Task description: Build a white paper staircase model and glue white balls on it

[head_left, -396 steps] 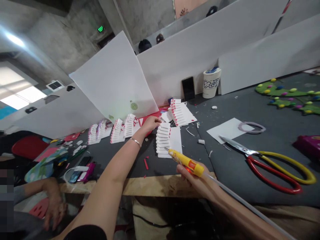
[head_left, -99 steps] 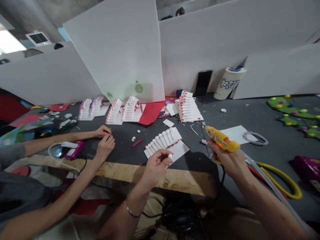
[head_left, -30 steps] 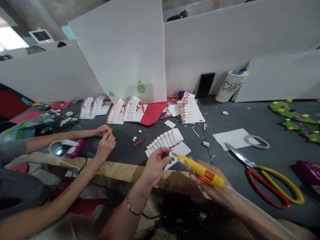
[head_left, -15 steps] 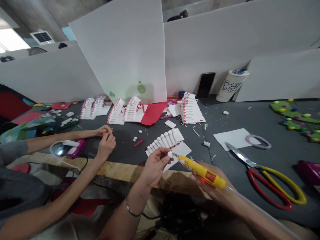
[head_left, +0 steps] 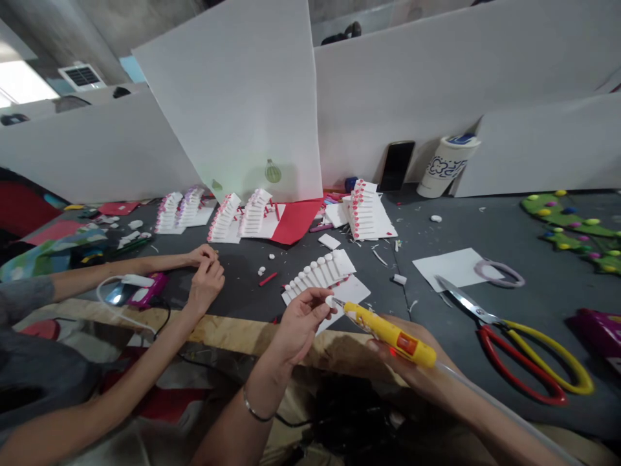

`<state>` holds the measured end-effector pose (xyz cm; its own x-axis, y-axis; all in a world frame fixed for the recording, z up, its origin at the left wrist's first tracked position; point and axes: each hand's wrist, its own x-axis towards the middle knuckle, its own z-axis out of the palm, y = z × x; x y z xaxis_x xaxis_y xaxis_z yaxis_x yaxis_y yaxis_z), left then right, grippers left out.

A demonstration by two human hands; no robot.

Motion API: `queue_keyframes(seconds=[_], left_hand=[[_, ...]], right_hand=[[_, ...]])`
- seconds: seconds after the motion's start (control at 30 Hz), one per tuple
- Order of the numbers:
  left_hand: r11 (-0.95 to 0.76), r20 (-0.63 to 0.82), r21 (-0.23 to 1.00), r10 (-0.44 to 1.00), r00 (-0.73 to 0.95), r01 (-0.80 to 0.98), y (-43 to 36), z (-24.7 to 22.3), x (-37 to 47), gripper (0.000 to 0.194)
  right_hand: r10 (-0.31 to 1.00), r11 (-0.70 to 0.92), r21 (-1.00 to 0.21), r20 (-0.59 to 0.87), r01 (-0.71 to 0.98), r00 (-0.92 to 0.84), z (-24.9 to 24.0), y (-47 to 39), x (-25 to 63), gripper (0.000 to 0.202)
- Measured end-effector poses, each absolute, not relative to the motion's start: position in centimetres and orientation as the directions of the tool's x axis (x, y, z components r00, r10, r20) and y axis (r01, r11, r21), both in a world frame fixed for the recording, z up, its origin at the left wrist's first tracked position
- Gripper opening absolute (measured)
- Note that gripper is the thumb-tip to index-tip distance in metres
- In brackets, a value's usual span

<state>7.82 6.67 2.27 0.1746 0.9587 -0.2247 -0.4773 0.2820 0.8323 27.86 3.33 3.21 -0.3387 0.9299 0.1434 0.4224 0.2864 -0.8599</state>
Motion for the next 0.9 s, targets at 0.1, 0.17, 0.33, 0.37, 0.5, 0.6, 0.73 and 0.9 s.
queue_keyframes(seconds=[0.1,0.17,0.33,0.37,0.5,0.6,0.73,0.9], left_hand=[[0.287,-0.224,0.832,0.957,0.186,-0.475,6.7,2.3,7.9,0.031],[0.285,-0.224,0.832,0.957,0.182,-0.477,6.8,2.4,8.0,0.031],[0.286,-0.234,0.821,0.958,0.165,-0.494,6.9,2.6,7.9,0.034],[0.286,-0.235,0.82,0.958,0.164,-0.496,6.9,2.6,7.8,0.034],[0.299,-0.246,0.819,0.954,0.172,-0.489,6.7,2.4,7.8,0.033],[0.304,-0.256,0.816,0.953,0.164,-0.492,6.7,2.4,7.7,0.034],[0.265,-0.239,0.83,0.964,0.116,-0.491,7.5,2.7,7.3,0.036],[0.213,-0.198,0.904,0.977,0.079,-0.37,9.6,3.3,6.8,0.032]], right_hand=[[0.932,0.266,-0.865,0.117,0.426,-0.343,3.4,3.3,27.7,0.031],[0.931,0.263,-0.864,0.111,0.43,-0.347,3.5,3.3,27.6,0.032],[0.924,0.285,-0.862,0.131,0.419,-0.358,3.1,3.3,27.8,0.031],[0.928,0.276,-0.866,0.127,0.418,-0.349,3.1,3.3,27.8,0.031],[0.94,0.228,-0.878,0.086,0.42,-0.331,3.3,3.2,27.7,0.032],[0.935,0.229,-0.879,0.078,0.418,-0.347,3.6,3.3,27.6,0.033],[0.937,0.238,-0.891,0.105,0.387,-0.334,3.7,3.3,27.6,0.032],[0.953,0.13,-0.938,0.028,0.322,-0.303,3.0,3.1,28.0,0.026]])
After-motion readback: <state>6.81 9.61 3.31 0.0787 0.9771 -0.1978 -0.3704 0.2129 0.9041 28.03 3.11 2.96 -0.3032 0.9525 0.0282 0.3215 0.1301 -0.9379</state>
